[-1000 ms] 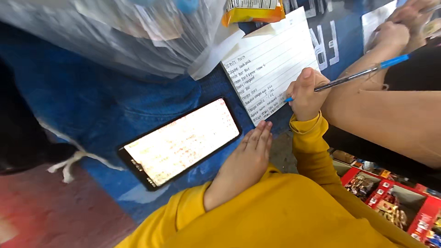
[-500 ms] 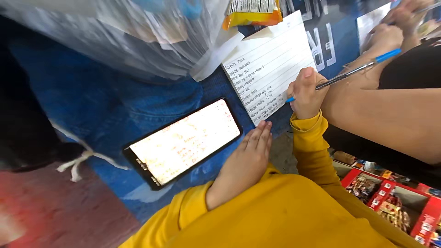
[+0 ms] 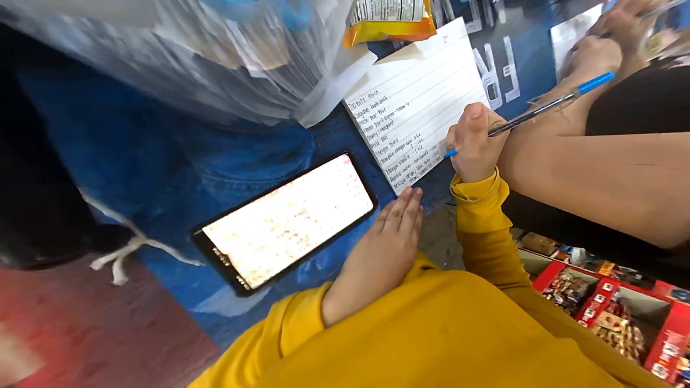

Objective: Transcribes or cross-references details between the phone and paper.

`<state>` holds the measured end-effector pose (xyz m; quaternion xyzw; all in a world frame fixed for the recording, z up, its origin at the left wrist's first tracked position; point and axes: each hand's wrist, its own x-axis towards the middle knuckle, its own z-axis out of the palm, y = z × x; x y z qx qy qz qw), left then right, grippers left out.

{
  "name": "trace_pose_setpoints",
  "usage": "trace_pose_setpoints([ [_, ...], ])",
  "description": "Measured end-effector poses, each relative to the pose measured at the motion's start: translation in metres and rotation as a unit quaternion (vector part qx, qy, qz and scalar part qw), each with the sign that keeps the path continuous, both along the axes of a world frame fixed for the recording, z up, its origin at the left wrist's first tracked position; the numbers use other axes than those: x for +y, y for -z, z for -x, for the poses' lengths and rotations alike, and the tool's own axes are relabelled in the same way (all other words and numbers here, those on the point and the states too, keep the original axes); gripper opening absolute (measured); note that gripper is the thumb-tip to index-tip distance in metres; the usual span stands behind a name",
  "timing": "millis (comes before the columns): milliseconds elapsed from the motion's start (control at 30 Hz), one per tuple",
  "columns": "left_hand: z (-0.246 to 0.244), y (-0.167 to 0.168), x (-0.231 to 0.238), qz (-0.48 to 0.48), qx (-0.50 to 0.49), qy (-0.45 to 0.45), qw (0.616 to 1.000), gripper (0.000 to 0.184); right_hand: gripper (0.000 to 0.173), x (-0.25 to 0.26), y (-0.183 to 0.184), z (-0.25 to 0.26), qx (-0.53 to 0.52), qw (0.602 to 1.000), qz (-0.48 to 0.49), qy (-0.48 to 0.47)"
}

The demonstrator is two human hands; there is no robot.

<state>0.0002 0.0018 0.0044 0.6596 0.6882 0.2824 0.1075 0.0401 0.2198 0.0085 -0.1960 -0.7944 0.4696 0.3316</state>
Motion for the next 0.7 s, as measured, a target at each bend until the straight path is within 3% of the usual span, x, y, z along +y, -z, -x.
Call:
trace_pose_setpoints([
  [67, 0.0, 0.0, -0.001, -0.002, 0.019, -0.003, 1.0, 0.035, 0.045, 0.002, -0.005, -0.003, 0.032, 0.997, 0.069, -0.002],
  [133, 0.002, 0.001, 0.0, -0.028, 0.052, -0.016, 0.998, 0.033, 0.041, 0.006, -0.012, -0.01, 0.049, 0.996, 0.048, -0.054],
  [267, 0.011, -0.007, 0.002, -0.122, 0.046, -0.008, 0.991, 0.026, 0.038, 0.027, -0.035, -0.032, -0.014, 0.958, -0.231, -0.169],
  [400, 0.022, -0.016, 0.002, -0.162, 0.017, -0.064, 0.985, 0.023, 0.031, 0.026, -0.042, -0.043, -0.104, 0.9, -0.395, -0.149],
  [533, 0.025, -0.014, 0.003, -0.144, 0.078, -0.163, 0.973, 0.022, 0.026, 0.006, -0.044, -0.046, -0.184, 0.89, -0.399, -0.125],
  [700, 0.025, -0.012, 0.005, -0.135, 0.129, -0.167, 0.968, 0.02, 0.023, 0.024, -0.025, -0.046, -0.166, 0.888, -0.395, -0.167],
])
